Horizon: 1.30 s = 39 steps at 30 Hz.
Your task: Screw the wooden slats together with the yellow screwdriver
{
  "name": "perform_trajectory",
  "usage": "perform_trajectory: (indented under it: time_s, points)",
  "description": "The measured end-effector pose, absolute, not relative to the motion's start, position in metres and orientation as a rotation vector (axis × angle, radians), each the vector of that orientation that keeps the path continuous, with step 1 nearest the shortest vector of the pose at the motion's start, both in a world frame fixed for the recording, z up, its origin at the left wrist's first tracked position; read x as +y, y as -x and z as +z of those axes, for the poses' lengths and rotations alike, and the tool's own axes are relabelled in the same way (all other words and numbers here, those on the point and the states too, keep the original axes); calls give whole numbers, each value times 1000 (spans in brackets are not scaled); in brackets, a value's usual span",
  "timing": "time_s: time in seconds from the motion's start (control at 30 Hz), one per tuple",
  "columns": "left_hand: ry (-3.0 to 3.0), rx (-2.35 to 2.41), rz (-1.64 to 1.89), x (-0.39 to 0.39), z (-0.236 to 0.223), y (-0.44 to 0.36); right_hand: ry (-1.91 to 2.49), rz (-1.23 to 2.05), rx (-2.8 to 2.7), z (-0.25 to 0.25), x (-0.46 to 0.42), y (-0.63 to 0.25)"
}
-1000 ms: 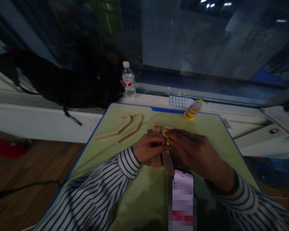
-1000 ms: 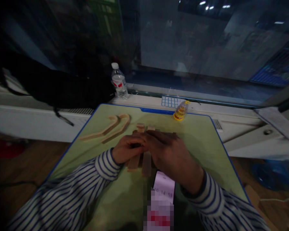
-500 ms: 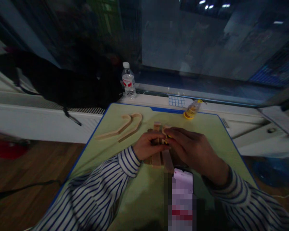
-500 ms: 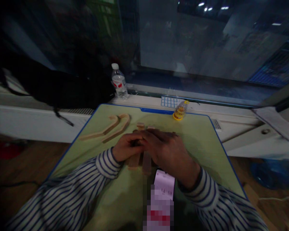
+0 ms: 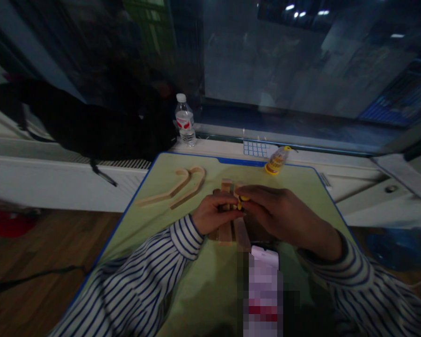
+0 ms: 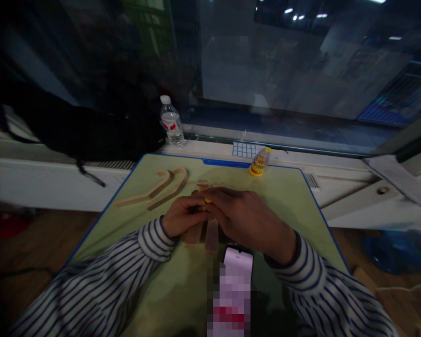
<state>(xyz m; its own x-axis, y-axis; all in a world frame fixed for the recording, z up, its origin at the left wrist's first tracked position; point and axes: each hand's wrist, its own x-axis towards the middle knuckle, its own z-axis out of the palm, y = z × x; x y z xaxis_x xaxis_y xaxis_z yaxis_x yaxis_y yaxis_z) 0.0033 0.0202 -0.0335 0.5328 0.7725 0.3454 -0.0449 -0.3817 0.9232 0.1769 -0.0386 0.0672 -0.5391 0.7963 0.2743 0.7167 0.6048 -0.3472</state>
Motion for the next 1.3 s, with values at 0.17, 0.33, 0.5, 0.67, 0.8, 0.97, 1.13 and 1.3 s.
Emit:
perform_trajectory:
  time_s: [0.17, 0.33, 0.5, 0.67, 0.8, 0.97, 1.13, 1.3]
  points:
    - [-1805, 565, 1011, 20, -31, -3, 1226, 213, -2410, 65, -41, -178]
    - [-1829, 556, 990, 21, -31, -2, 1257, 151, -2402, 61, -42, -176]
    - [-1858, 559, 962, 21, -32, -1, 1276, 81, -2365, 55, -45, -175]
    - [-1858, 587, 960, 20, -30, -2, 1286, -53, -2333, 53, -44, -172]
    - [-1844, 593, 936, 20, -31, -2, 1286, -119, -2342, 54, -44, -171]
    - [-1751, 618, 984, 21, -35, -1, 1302, -113, -2360, 54, -45, -171]
    - [-1711, 612, 977, 21, -35, -2, 1333, 29, -2388, 61, -45, -170]
    - [-1699, 636, 969, 21, -35, -2, 1311, 156, -2426, 72, -42, -172]
